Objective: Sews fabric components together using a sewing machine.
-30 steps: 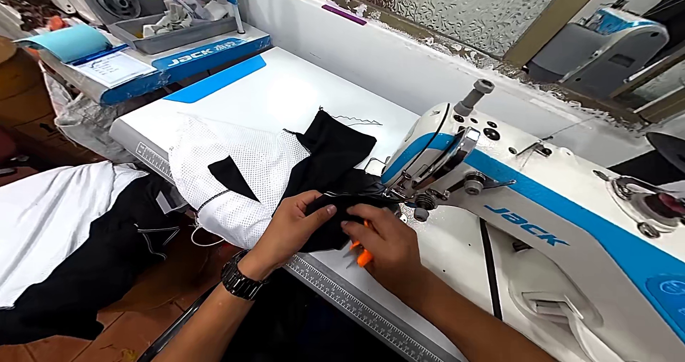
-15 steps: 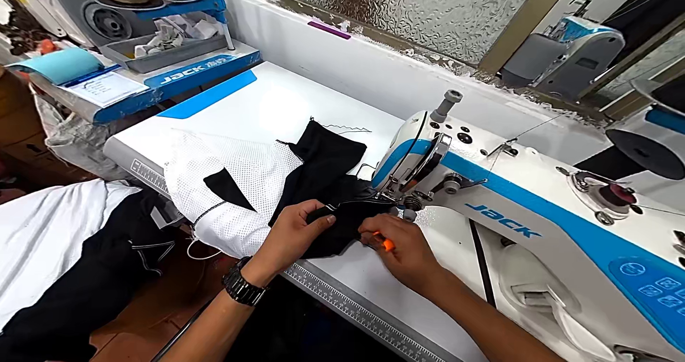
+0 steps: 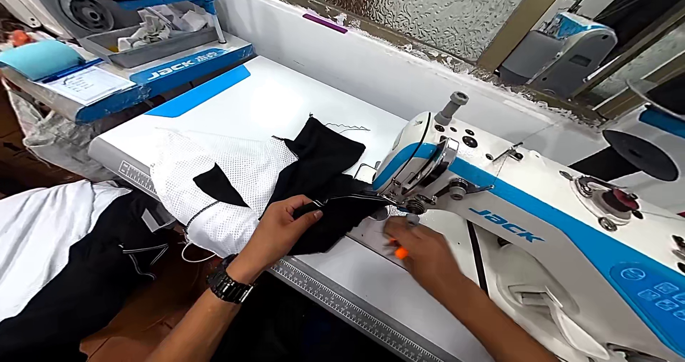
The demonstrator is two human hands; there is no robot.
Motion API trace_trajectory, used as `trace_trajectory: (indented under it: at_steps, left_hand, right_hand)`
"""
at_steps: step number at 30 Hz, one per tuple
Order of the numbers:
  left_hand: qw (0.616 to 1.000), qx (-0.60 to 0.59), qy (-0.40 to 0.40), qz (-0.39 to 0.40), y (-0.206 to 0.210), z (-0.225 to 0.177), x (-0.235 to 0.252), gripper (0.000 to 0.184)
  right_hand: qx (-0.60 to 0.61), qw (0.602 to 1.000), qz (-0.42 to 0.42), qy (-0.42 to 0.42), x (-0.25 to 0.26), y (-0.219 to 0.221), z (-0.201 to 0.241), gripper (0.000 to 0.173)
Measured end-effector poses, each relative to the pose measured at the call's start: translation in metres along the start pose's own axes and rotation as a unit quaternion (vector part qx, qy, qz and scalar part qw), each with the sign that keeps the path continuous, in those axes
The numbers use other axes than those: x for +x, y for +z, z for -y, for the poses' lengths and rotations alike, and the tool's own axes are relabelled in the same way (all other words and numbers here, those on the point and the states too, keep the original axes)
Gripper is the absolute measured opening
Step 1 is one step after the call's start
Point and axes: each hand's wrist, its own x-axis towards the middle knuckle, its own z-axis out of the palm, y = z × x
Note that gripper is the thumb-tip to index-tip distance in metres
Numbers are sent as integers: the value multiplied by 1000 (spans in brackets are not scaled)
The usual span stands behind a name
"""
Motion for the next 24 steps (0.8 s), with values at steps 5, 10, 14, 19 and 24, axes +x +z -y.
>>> trace_trajectory:
  at_steps: [5, 10, 14, 19, 24]
  left_hand:
    - [994, 39, -31, 93, -15, -13, 8, 19]
    - [885, 361, 271, 118, 17, -33, -18, 7]
    - [815, 478, 292, 148, 47, -19, -59, 16]
    - [827, 512, 199, 119, 43, -15, -85, 44]
    - [841, 515, 145, 81, 49, -25, -79, 62]
  right_hand:
    - [-180, 963, 120, 159, -56, -76, -10, 26]
    - [-125, 987, 44, 88, -29, -66, 27, 23]
    - [13, 1000, -1, 20, 17, -15, 30, 18]
    - [53, 995, 77, 20, 15, 31, 25, 17]
    - [53, 996, 73, 10, 5, 31, 19, 12]
